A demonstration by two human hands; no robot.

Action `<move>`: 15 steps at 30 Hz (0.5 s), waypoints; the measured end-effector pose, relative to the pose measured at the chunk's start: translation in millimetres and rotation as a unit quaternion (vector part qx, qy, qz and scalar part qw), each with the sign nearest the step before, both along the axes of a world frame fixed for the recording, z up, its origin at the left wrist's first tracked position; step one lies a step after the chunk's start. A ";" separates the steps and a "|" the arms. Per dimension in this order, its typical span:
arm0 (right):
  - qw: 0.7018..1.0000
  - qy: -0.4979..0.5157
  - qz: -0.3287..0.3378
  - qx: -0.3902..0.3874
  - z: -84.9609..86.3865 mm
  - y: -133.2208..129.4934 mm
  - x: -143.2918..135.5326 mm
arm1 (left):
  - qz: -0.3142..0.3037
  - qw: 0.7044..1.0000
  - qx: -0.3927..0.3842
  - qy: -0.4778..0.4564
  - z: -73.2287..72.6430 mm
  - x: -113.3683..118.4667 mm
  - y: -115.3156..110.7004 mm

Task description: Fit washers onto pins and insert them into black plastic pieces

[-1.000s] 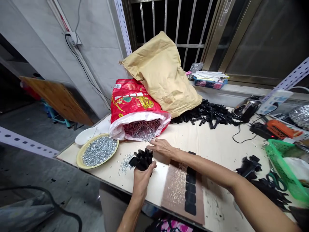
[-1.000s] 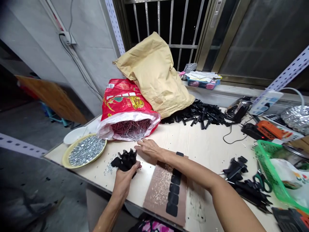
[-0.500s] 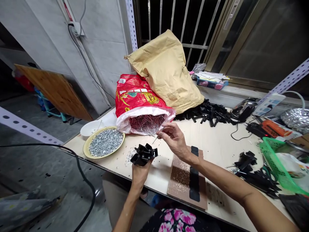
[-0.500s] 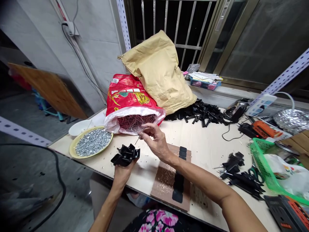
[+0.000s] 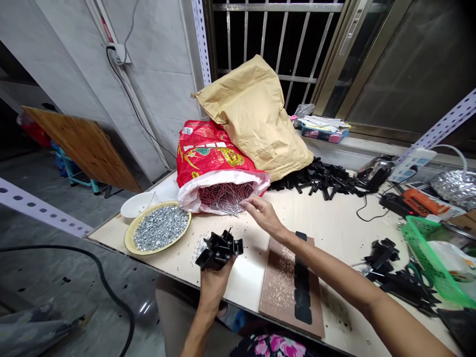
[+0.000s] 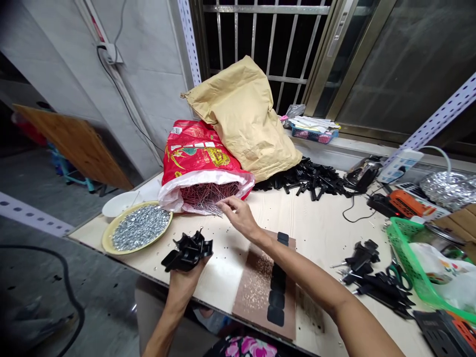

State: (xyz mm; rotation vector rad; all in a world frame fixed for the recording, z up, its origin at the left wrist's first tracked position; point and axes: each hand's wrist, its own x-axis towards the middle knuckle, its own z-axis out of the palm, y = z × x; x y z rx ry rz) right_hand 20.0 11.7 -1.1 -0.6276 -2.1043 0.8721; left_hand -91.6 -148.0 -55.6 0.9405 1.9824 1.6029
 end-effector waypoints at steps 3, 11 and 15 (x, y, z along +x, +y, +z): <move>0.973 -0.211 -0.051 0.071 -14.6 39.8 -25.1 | 0.017 1.000 0.008 -0.021 3.4 -0.5 -3.5; 0.896 -0.436 -0.012 0.077 -37.2 74.6 -99.0 | 0.003 0.996 -0.005 -0.087 6.0 0.8 6.0; 0.871 -0.486 -0.004 0.068 -36.3 73.9 -111.1 | 0.007 0.987 0.005 -0.163 3.1 -5.4 13.8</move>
